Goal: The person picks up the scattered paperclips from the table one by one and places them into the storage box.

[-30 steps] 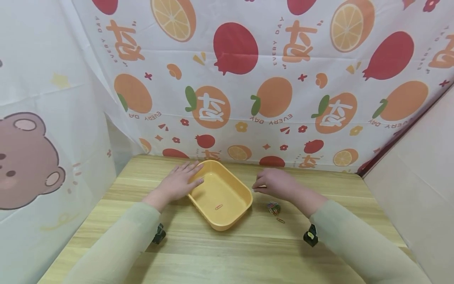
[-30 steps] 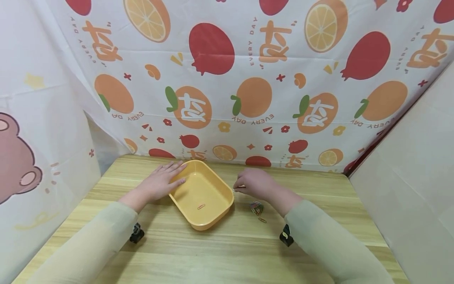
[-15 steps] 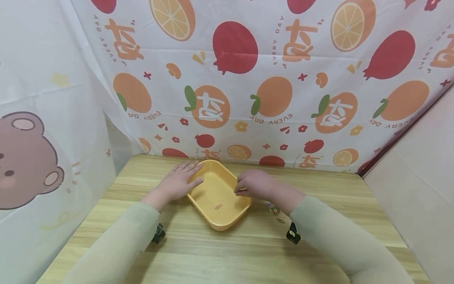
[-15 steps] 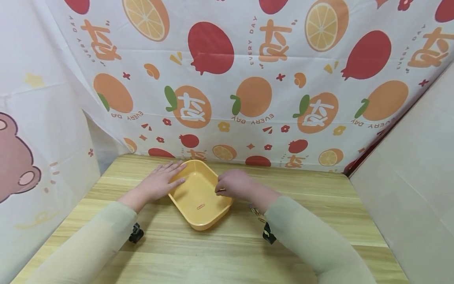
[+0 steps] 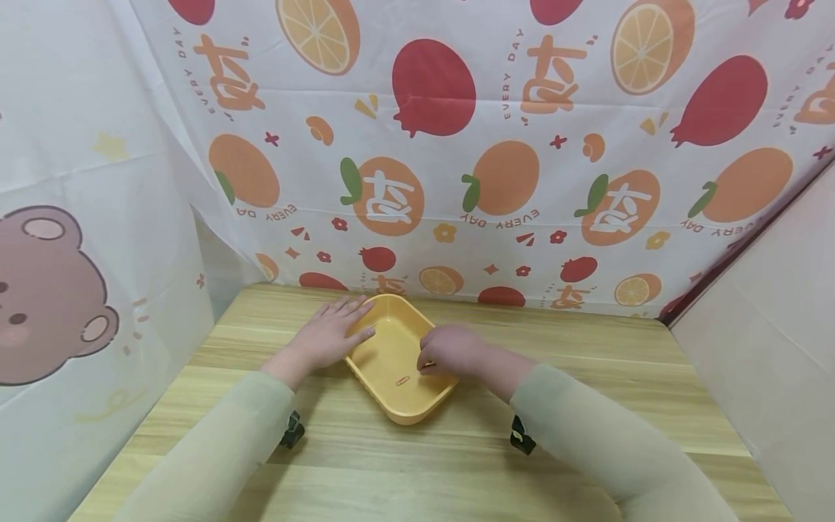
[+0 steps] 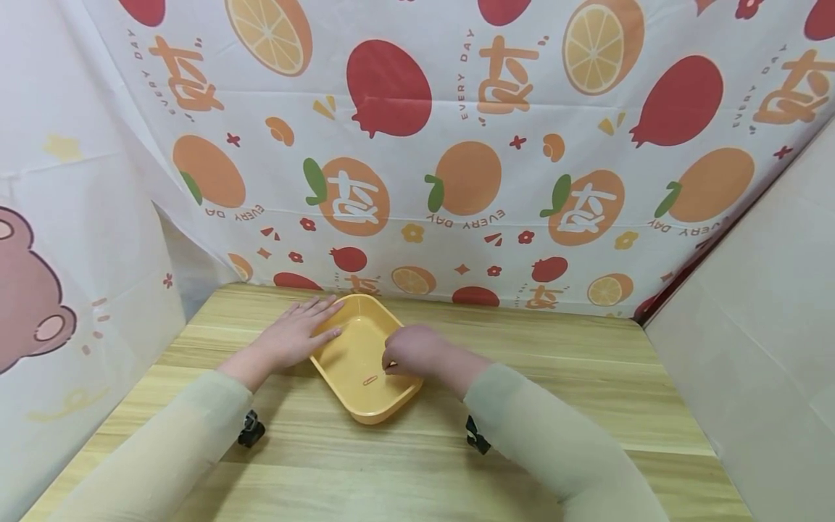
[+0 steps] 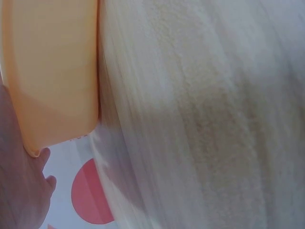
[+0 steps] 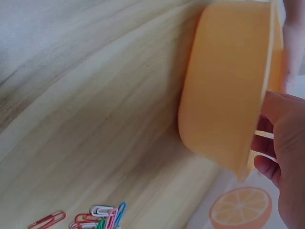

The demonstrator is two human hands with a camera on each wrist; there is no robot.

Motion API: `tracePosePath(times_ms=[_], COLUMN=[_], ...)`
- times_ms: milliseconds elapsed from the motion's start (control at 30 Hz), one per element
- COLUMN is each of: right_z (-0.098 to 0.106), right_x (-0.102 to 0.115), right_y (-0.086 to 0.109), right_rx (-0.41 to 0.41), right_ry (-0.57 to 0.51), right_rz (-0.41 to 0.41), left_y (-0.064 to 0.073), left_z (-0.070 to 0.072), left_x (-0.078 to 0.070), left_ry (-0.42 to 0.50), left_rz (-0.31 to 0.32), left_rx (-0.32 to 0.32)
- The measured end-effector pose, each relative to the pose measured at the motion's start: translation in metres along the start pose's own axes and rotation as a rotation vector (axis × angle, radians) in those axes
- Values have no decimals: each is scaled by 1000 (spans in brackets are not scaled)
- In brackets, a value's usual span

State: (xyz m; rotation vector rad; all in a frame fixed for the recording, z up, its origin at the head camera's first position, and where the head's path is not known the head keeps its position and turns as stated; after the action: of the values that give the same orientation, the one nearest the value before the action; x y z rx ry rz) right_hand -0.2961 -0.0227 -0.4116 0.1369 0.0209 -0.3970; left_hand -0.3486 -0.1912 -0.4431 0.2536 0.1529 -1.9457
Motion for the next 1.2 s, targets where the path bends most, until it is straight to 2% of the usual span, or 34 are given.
tracePosePath(times_ms=[200, 533, 800, 1200], right_z=[-16, -31, -29, -20], right_x=[1, 3, 0, 1], right_y=[-9, -23, -32, -36], right_rx=[77, 141, 158, 165], right_ry=[45, 72, 82, 62], right_rz=[-30, -51, -76, -65], left_y=[0, 0, 0, -1], left_z=[2, 4, 5, 4], left_x=[-3, -5, -6, -3], left_ry=[-8, -11, -19, -11], left_rz=[-4, -3, -4, 2], left_rx=[-9, -6, -1, -2])
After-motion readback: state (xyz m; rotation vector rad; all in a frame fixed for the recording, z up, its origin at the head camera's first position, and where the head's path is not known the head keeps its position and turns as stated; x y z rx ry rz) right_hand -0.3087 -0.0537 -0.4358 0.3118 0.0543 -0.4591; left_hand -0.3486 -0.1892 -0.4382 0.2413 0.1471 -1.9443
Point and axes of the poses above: each hand's wrist, its own y-axis away from the middle knuckle, its own z-axis out of the back of the hand, x = y × z, the point moved 9 cm from there along -y, towards the middle knuckle, and after that the axes turned 4 degrees about x, right-handed, at the moved point
